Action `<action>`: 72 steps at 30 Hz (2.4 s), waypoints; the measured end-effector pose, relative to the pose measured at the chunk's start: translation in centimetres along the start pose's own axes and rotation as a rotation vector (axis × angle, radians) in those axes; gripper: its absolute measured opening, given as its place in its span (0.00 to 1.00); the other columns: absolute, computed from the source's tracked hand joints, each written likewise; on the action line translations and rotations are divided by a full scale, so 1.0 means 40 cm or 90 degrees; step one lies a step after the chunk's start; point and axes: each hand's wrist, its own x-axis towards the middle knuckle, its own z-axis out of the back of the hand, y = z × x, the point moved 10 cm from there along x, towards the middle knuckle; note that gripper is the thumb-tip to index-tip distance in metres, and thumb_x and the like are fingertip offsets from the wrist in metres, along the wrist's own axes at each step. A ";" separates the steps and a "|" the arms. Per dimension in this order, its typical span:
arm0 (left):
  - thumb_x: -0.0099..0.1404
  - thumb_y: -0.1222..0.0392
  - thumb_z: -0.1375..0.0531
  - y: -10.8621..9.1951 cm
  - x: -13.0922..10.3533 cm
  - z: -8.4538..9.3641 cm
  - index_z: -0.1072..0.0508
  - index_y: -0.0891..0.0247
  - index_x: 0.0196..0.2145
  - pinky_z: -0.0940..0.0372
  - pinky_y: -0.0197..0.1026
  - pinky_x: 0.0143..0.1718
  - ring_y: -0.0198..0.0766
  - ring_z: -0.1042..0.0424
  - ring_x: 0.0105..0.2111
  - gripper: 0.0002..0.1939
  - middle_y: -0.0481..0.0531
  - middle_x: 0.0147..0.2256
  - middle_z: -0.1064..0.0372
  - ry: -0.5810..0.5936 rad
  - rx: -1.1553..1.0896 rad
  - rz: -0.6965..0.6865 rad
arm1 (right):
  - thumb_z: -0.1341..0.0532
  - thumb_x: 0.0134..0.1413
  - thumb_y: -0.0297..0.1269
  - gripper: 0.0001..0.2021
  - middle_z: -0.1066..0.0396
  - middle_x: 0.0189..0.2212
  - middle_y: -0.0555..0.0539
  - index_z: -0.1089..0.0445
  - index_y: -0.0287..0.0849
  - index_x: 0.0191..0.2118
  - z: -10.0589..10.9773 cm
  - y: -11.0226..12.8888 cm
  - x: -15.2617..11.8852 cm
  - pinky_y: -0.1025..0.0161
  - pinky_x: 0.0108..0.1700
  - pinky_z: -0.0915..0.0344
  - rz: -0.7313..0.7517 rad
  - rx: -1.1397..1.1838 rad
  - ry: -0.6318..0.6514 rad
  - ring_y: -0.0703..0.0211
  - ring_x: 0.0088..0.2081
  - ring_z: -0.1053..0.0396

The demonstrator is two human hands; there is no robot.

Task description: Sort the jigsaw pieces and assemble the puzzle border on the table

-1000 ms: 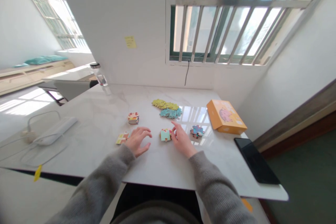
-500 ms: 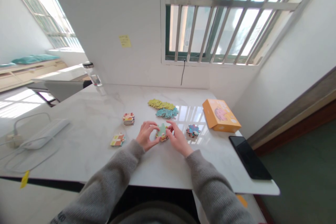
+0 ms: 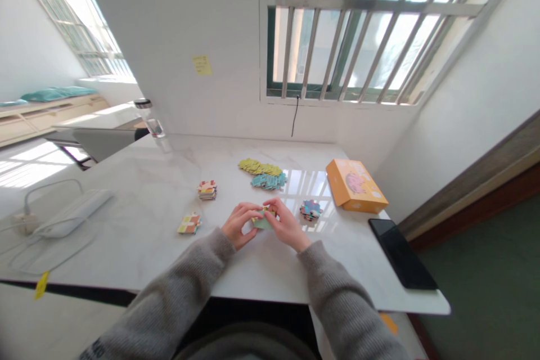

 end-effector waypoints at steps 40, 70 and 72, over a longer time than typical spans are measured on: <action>0.53 0.62 0.41 0.417 -0.049 0.391 0.30 0.58 0.35 0.41 0.55 0.57 0.49 0.33 0.48 0.09 0.51 0.47 0.25 0.025 0.214 0.357 | 0.46 0.67 0.39 0.18 0.32 0.44 0.43 0.40 0.47 0.60 0.020 0.036 -0.010 0.51 0.51 0.32 0.129 -0.254 -0.049 0.53 0.46 0.31; 0.56 0.55 0.41 0.516 -0.114 0.368 0.28 0.59 0.37 0.36 0.54 0.50 0.51 0.34 0.52 0.11 0.55 0.53 0.28 0.044 0.099 0.432 | 0.46 0.66 0.38 0.19 0.30 0.41 0.44 0.40 0.47 0.61 0.023 0.014 -0.009 0.50 0.50 0.31 0.119 -0.253 -0.050 0.53 0.44 0.30; 0.57 0.55 0.41 0.519 -0.118 0.357 0.28 0.58 0.37 0.38 0.57 0.53 0.51 0.34 0.52 0.10 0.53 0.53 0.27 0.055 0.118 0.422 | 0.46 0.66 0.38 0.19 0.30 0.41 0.44 0.40 0.47 0.60 0.023 0.015 -0.009 0.50 0.50 0.31 0.120 -0.254 -0.051 0.53 0.44 0.30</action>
